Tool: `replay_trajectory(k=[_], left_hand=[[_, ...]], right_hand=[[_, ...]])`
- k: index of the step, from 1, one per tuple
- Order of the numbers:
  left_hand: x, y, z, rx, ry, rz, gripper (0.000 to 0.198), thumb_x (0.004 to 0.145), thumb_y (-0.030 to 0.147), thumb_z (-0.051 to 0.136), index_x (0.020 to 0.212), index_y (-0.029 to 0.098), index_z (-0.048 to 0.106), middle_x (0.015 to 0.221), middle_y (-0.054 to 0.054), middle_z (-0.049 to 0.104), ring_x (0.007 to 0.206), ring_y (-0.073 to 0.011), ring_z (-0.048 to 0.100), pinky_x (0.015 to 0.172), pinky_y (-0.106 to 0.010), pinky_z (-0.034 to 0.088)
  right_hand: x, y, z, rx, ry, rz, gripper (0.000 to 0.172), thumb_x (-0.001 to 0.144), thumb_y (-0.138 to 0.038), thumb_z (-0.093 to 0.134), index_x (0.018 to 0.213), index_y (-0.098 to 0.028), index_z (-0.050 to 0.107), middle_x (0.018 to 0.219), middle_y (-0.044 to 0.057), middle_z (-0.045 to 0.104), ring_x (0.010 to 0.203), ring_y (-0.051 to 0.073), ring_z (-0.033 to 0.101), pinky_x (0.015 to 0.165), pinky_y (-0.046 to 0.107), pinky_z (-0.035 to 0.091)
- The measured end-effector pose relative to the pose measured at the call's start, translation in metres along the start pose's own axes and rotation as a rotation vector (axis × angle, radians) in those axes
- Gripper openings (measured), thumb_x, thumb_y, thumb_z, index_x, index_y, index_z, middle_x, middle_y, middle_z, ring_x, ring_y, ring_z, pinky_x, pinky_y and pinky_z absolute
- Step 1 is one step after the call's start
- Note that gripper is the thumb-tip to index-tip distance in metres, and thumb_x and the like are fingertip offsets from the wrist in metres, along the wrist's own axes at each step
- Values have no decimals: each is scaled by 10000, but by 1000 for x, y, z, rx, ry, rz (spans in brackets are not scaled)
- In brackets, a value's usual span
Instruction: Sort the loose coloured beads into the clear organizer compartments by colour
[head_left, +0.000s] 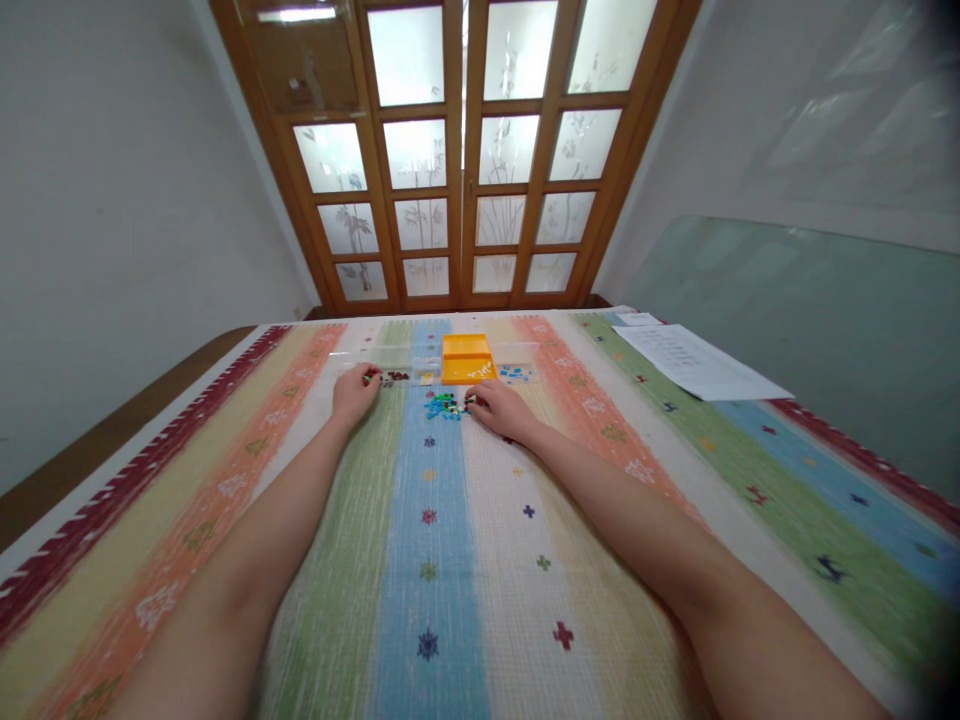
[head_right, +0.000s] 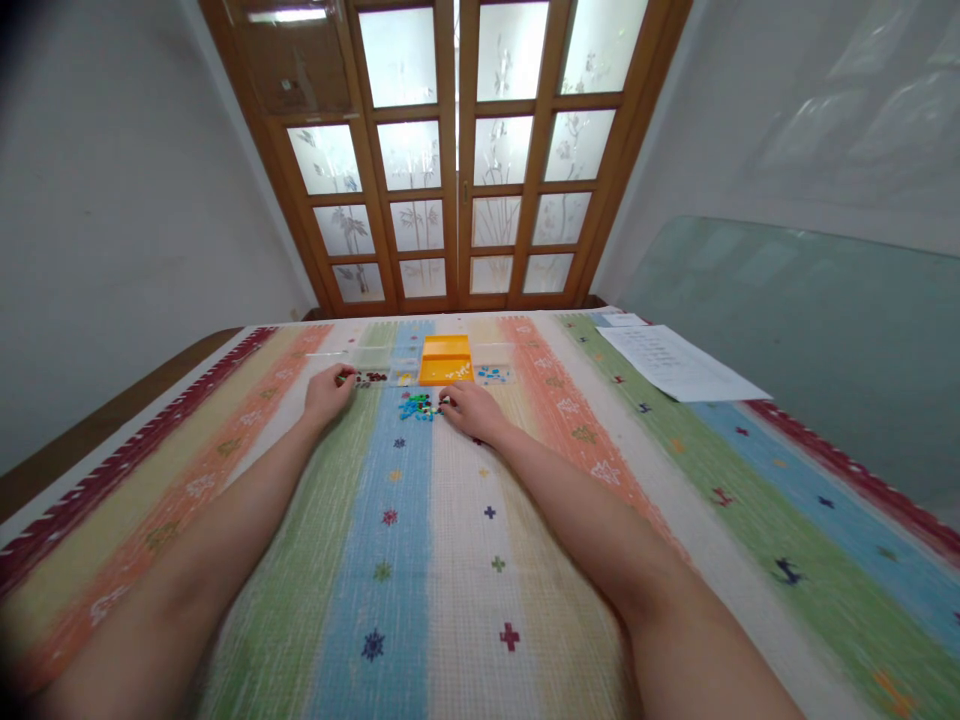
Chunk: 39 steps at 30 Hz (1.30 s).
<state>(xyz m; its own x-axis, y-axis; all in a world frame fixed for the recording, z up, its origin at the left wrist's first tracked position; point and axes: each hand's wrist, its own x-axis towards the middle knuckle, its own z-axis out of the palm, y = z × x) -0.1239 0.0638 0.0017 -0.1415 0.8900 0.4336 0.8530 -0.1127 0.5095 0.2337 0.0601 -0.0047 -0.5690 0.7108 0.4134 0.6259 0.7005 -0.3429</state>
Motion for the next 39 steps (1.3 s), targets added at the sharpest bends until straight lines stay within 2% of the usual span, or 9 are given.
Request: replay_trajectory(k=[4,9,15,27,31,35,39], left_hand=[[-10,22,7,7,-156,229,249,930,326,568,1044,212,758,969,-62,767,819,-219,657,787,-329,487],[-20,42,11,30,-292,414,252,960,339,547,1043,220,754,997,-60,750,816,-209,648,773,-325,474],[-23,50,12,40,-336,467,243,964,324,540,1033,218,747,1006,-55,742,839,-201,646,785,-317,467],[-22,47,16,38,-349,505,224,962,305,538,1009,214,737,990,-53,730,873,-206,650,802,-323,480],[-22,46,16,24,-353,517,222,964,302,533,1006,216,734,994,-53,725,880,-207,649,810,-325,479],[-22,46,15,11,-358,508,224,962,306,534,1002,224,739,1004,-55,722,896,-211,651,827,-331,484],[-23,47,15,14,-351,505,225,957,303,539,998,226,746,1019,-57,718,904,-210,652,830,-329,492]], right_hand=[[-1,0,1,18,0,-56,218,920,-100,561,1011,-213,723,1005,64,694,976,213,605,875,305,432],[-2,-4,0,-4,-42,-124,173,899,-152,616,1014,-215,729,982,68,669,961,220,592,875,322,435],[-1,-4,-1,2,-42,-103,117,892,-161,628,975,-201,701,985,66,664,943,208,589,842,306,436],[0,1,4,39,-25,-99,84,949,-208,622,942,-202,705,966,62,675,938,197,601,826,292,438],[3,8,-2,61,84,23,111,959,-221,601,922,-196,703,927,54,697,872,186,605,780,281,418],[5,29,-14,48,247,262,133,953,-235,586,970,-206,715,866,35,710,777,175,597,704,274,382],[4,51,-24,29,354,483,164,955,-301,598,983,-214,735,807,31,705,735,182,597,664,280,360]])
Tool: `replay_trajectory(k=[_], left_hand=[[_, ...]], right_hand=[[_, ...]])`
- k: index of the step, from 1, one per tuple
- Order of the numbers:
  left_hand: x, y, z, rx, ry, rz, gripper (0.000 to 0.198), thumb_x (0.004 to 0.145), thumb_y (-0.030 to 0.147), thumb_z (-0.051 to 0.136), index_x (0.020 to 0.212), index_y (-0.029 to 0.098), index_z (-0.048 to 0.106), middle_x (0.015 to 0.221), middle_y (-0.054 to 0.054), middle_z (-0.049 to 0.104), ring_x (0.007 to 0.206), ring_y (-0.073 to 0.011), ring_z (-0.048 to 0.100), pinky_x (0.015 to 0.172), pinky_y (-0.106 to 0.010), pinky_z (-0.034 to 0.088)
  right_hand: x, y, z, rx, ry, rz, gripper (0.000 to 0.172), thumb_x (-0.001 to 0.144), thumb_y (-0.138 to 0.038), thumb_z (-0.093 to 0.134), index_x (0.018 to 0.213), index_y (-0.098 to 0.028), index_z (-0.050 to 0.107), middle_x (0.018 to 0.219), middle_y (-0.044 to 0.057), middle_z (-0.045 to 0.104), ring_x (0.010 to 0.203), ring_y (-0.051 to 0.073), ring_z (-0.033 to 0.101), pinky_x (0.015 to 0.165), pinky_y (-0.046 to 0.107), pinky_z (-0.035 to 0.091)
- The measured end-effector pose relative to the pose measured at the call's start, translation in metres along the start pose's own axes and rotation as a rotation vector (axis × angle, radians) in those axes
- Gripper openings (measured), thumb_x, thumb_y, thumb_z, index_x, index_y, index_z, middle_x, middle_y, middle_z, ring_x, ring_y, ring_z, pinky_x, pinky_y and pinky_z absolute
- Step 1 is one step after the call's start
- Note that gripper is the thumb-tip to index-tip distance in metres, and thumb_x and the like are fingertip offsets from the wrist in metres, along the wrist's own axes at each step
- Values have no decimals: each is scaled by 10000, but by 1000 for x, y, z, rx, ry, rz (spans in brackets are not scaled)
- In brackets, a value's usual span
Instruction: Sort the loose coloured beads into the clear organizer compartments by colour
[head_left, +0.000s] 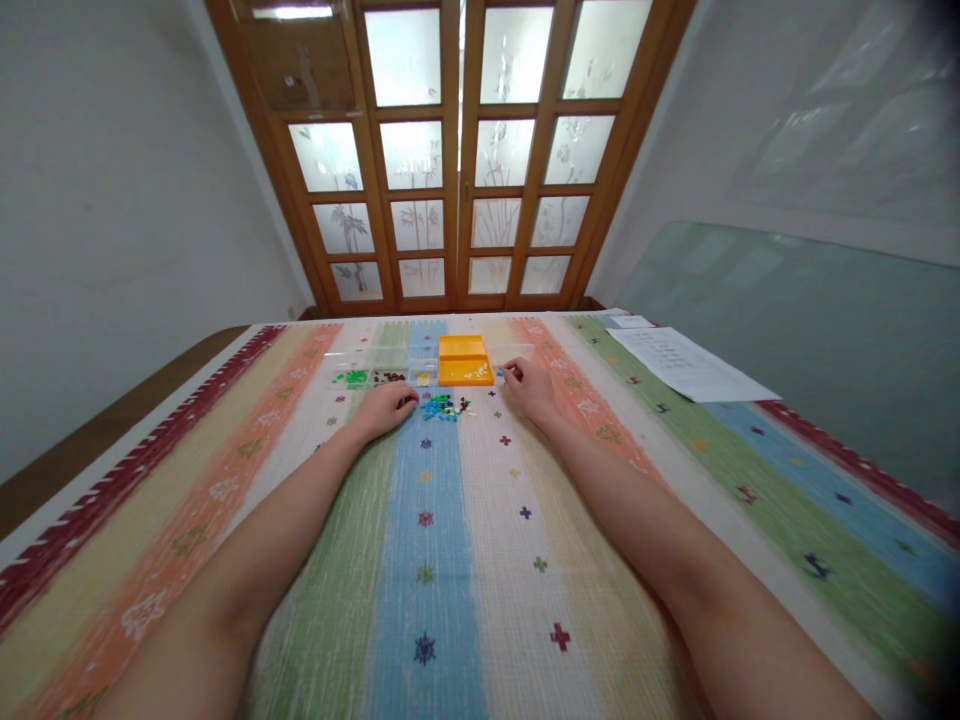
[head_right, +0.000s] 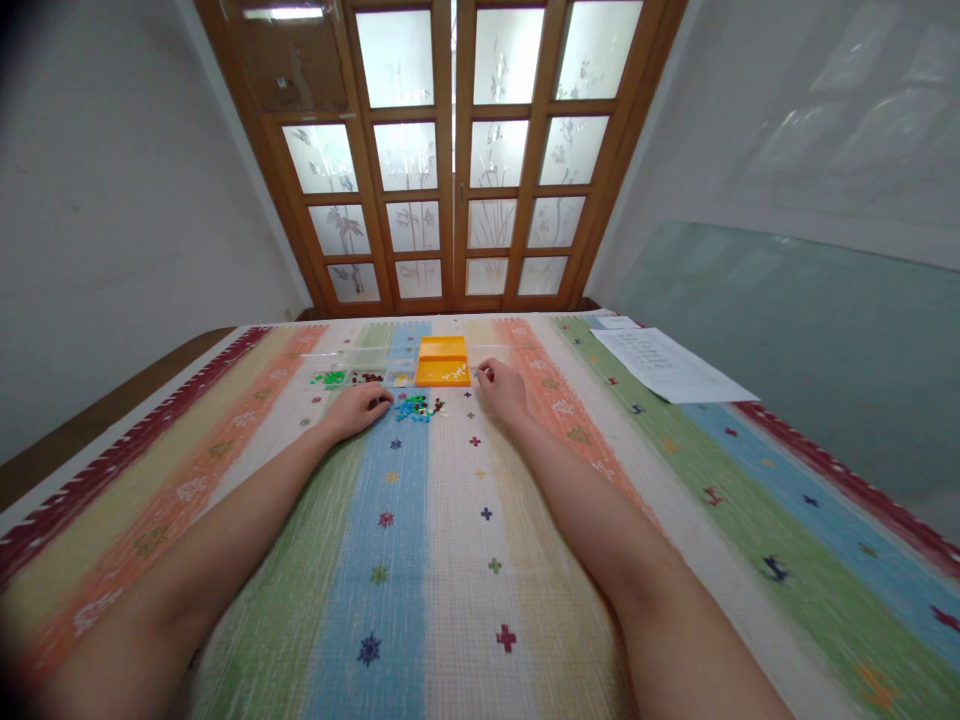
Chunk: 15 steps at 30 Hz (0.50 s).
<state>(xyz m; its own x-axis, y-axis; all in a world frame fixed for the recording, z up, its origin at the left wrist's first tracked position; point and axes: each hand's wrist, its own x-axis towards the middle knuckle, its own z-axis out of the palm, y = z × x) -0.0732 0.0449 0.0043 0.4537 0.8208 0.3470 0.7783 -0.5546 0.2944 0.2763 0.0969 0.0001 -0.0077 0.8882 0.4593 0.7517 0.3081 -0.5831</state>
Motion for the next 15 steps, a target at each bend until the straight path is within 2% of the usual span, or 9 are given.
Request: replay_trajectory(k=[7,11,15], left_hand=[[0,0,0,-1,-11,-3,237,956,300,532,1003,231,753,1032,-59,716,909,-211,657,848,-338,498],[0,2,-1,-1,-17,-15,236,958,310,539,995,231,757,1027,-61,713,901,-211,654,837,-333,497],[0,4,-3,-9,-21,-15,238,960,312,541,995,227,760,1022,-62,710,900,-208,649,840,-328,497]], right_hand=[[6,12,-3,-67,73,116,214,952,-336,590,1006,-209,753,851,66,727,749,211,611,637,294,360],[5,15,-2,-107,86,136,240,948,-343,578,1001,-197,761,867,89,733,763,224,613,654,304,399],[5,16,-1,-130,96,138,278,959,-315,553,1081,-196,773,924,112,756,795,235,628,680,312,431]])
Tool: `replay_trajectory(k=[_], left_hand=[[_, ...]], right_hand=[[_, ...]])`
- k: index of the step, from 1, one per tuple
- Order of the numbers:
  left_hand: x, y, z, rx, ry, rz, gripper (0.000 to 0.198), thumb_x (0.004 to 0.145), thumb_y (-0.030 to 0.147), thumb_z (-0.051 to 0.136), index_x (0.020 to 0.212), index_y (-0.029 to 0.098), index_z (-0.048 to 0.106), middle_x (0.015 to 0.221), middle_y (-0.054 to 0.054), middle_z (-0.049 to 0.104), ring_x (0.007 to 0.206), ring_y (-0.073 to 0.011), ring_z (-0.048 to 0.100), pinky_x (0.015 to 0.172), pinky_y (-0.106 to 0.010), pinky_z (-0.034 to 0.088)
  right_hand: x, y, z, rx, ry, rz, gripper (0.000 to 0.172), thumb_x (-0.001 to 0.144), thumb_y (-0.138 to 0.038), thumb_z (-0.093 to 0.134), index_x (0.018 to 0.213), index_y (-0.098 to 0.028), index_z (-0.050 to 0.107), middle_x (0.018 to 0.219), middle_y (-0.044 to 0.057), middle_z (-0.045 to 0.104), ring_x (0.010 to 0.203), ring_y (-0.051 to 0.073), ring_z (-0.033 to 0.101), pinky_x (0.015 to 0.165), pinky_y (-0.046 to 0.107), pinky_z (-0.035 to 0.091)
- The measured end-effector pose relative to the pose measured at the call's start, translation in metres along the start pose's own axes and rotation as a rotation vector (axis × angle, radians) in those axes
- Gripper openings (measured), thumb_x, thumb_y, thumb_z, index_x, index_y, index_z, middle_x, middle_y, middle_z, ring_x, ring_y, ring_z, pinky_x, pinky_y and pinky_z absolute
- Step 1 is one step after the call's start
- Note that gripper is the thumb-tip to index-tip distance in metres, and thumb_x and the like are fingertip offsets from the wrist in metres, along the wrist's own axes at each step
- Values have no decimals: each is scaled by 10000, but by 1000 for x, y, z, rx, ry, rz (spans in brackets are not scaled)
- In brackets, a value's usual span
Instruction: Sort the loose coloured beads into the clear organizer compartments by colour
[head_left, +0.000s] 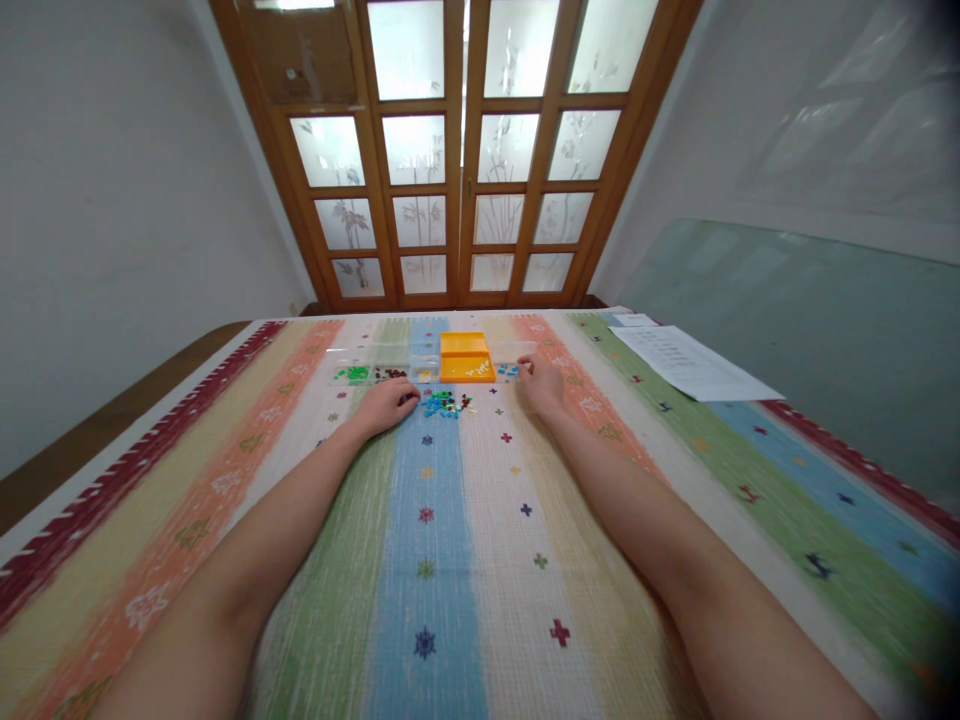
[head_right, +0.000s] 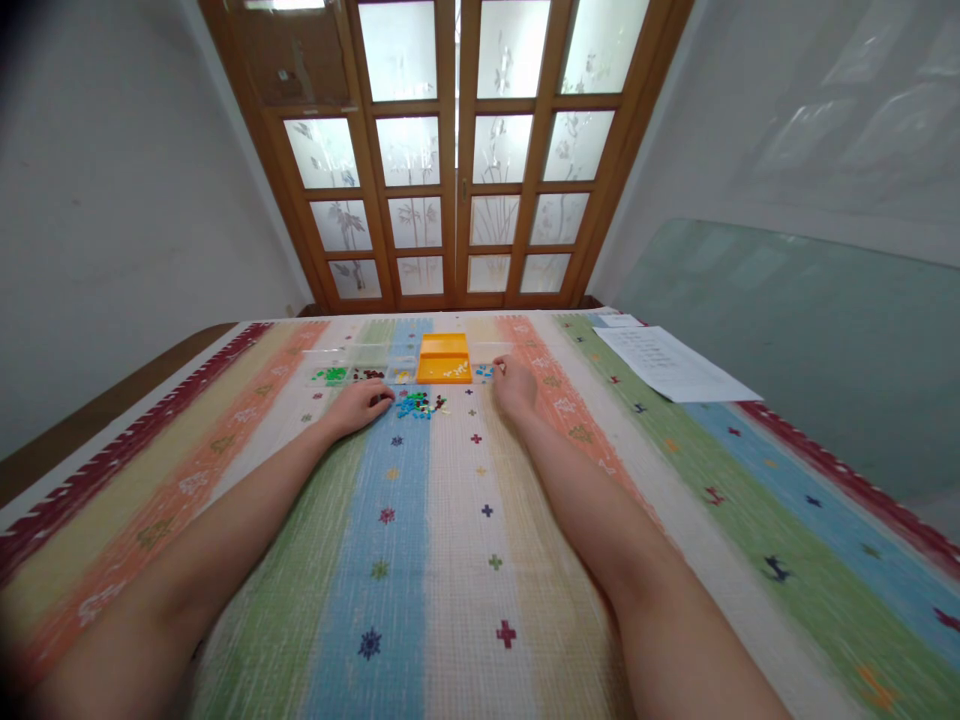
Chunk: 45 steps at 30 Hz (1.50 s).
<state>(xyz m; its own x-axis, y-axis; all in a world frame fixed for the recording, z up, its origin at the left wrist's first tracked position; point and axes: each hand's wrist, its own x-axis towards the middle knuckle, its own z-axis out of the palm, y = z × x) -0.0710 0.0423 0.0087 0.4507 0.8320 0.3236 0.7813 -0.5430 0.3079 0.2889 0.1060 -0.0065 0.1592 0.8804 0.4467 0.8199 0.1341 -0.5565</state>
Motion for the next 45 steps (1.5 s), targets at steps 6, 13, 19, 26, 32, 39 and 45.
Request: replay_trajectory(k=[6,13,19,26,32,39,45], left_hand=[[0,1,-1,-5,-8,3,237,964,316,543,991,218,758,1006,-64,699,906,-204,648,858,-330,498],[0,0,2,-8,11,6,236,956,314,544,983,224,761,1015,-65,694,892,-208,638,830,-333,495],[0,0,4,-6,10,7,231,955,308,546,991,233,761,1027,-61,689,892,-204,637,825,-328,487],[1,-2,6,-9,9,-7,226,948,319,555,995,238,761,1033,-59,683,896,-202,634,825,-325,484],[0,-2,6,-1,9,8,217,949,299,552,1002,237,753,1031,-59,673,886,-198,629,820,-324,486],[1,5,4,-8,-56,80,128,910,286,589,872,225,694,914,-50,674,871,-210,619,796,-326,485],[2,27,8,-29,-105,108,116,914,255,585,923,231,699,901,-41,688,824,-209,619,756,-322,463]], right_hand=[[-11,-15,4,31,-175,-248,274,967,-265,568,1159,-232,761,986,78,777,855,226,661,745,306,450],[-42,-50,7,110,-422,-679,170,968,-240,613,1046,-230,764,922,42,747,841,182,649,807,281,438],[-55,-62,4,90,-497,-855,189,978,-218,609,1107,-249,743,995,58,717,980,204,629,863,295,437],[-54,-61,4,24,-489,-853,118,979,-220,608,998,-229,724,947,55,685,942,202,605,827,291,419],[-55,-63,3,72,-516,-871,168,977,-213,613,1080,-250,740,975,56,692,966,204,607,853,297,424],[-54,-62,4,82,-529,-873,132,969,-219,636,1025,-244,753,943,52,688,937,199,604,828,292,419],[-53,-59,6,100,-495,-810,92,966,-274,660,978,-228,738,898,39,683,871,187,597,790,283,411]])
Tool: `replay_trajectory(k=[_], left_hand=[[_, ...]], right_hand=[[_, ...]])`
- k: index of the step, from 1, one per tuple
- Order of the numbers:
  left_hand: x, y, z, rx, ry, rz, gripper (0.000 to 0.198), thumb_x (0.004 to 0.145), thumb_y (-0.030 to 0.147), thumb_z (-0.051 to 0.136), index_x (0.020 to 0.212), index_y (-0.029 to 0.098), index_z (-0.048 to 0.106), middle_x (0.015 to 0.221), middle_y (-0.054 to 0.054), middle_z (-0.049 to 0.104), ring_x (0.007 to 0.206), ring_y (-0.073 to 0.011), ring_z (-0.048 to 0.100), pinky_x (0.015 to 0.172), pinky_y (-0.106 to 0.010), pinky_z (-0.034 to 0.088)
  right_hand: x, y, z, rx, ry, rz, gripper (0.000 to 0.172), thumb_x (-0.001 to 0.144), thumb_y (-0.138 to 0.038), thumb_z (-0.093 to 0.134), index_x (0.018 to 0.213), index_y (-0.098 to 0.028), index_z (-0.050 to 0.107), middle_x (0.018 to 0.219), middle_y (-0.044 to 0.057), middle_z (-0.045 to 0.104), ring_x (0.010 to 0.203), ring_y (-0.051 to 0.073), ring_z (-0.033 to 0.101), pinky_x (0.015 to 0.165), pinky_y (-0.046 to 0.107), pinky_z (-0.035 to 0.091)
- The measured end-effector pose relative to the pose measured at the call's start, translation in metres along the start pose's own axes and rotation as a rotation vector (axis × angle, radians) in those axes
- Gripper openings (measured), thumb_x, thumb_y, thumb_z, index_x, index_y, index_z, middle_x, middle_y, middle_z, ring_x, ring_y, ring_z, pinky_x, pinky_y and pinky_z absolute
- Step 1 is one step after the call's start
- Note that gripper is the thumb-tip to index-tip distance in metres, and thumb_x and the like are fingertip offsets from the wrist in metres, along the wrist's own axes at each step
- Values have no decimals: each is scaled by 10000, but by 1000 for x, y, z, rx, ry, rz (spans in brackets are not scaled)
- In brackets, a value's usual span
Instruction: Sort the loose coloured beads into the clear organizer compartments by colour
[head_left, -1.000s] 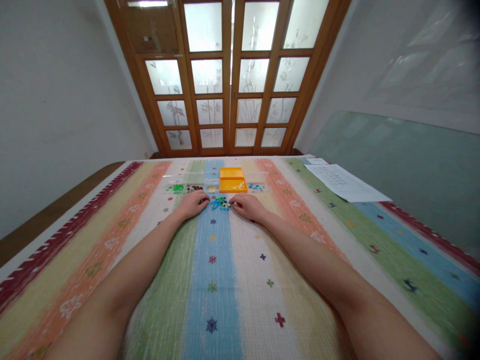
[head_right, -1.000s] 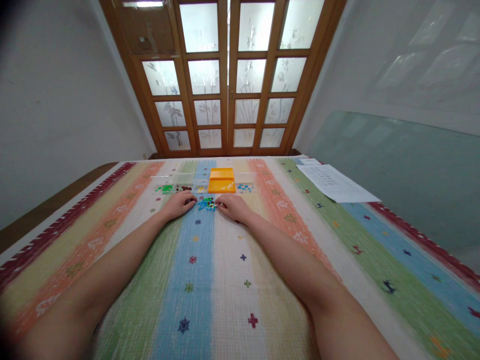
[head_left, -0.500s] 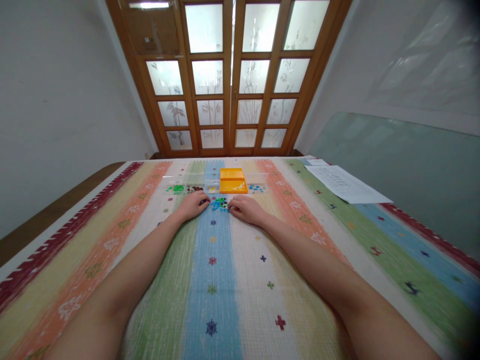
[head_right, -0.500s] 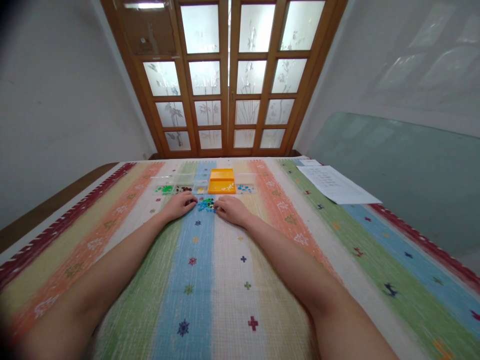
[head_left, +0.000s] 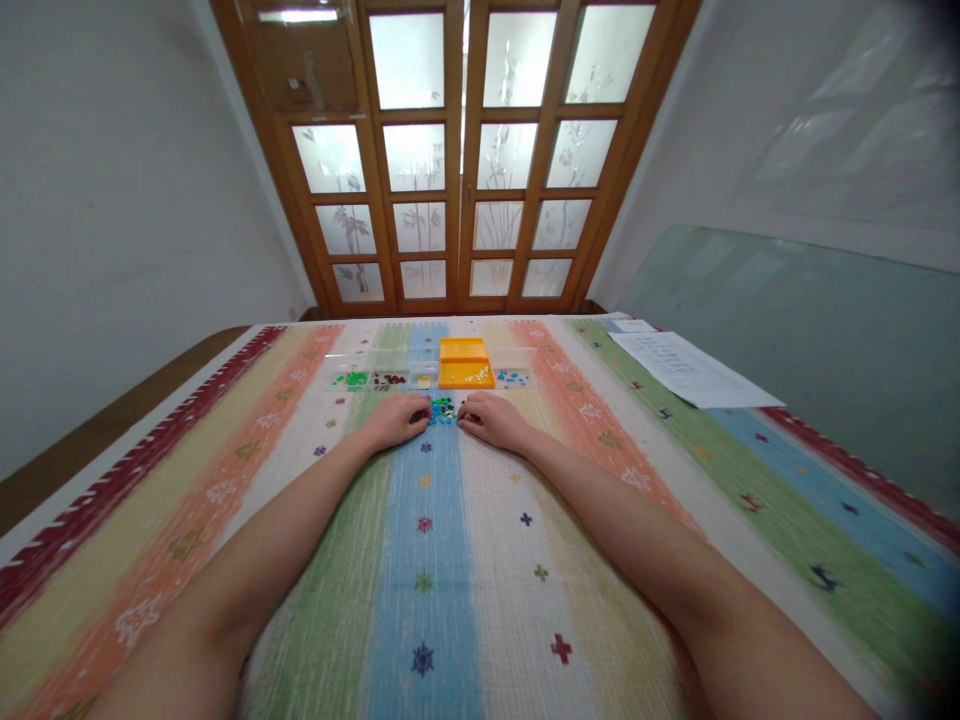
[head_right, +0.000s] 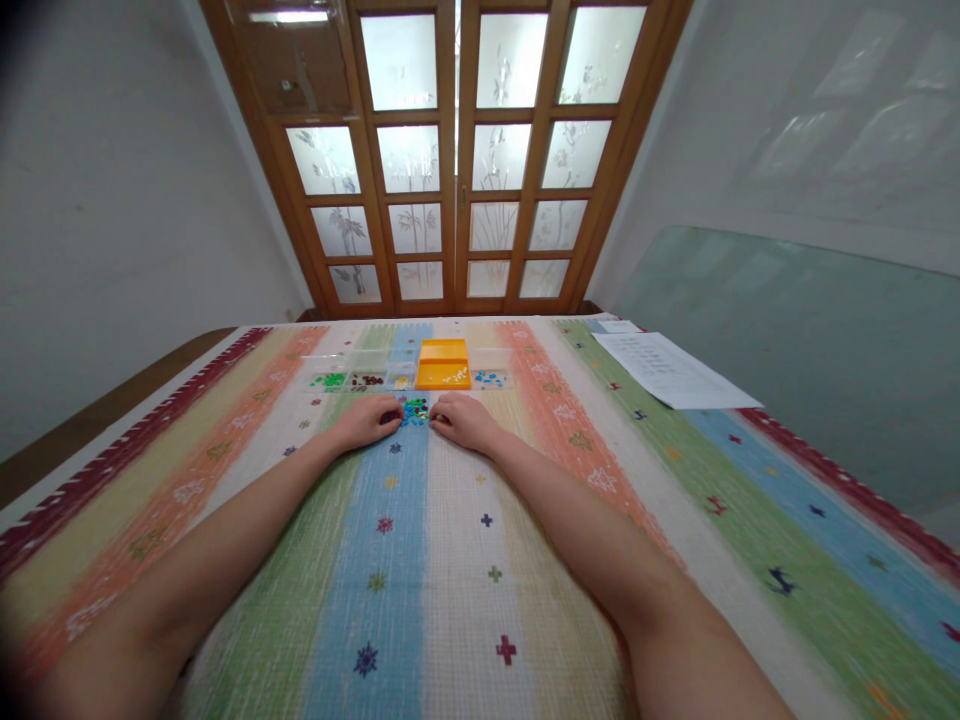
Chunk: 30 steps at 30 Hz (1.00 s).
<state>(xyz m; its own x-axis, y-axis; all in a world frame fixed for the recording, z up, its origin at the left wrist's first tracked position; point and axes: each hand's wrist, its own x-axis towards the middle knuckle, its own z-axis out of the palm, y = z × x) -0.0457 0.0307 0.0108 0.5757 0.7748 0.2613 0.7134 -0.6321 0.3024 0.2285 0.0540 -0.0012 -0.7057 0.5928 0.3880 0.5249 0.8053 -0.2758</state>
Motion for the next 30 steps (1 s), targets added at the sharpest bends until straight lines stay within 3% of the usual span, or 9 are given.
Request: replay_trajectory(k=[5,10,17,30], left_hand=[[4,15,2,-36,-28,7,130,934,285,597,966,232,712,938,-45,695,829,-209,628,747,-319,465],[3,15,3,-62,-24,5,141,947,327,614,984,236,714,932,-39,689,824,-203,628,752,-314,468],[2,16,2,-65,-42,28,145,944,317,618,1006,234,719,948,-37,683,831,-190,627,761,-297,466],[5,26,9,40,6,-12,135,966,298,596,926,218,697,934,-47,676,877,-210,631,761,-301,451]], right_hand=[[0,16,-2,31,162,200,101,959,-274,646,948,-213,726,845,23,673,803,176,584,763,280,401],[-4,39,-15,-3,365,457,154,955,-300,613,999,-214,733,797,21,672,737,183,572,680,284,359],[-9,67,-23,-59,463,712,233,953,-380,597,1011,-210,745,775,36,674,710,192,572,631,284,333],[-12,70,-21,-73,410,749,279,973,-311,558,1154,-224,752,914,72,741,797,214,622,699,296,408]])
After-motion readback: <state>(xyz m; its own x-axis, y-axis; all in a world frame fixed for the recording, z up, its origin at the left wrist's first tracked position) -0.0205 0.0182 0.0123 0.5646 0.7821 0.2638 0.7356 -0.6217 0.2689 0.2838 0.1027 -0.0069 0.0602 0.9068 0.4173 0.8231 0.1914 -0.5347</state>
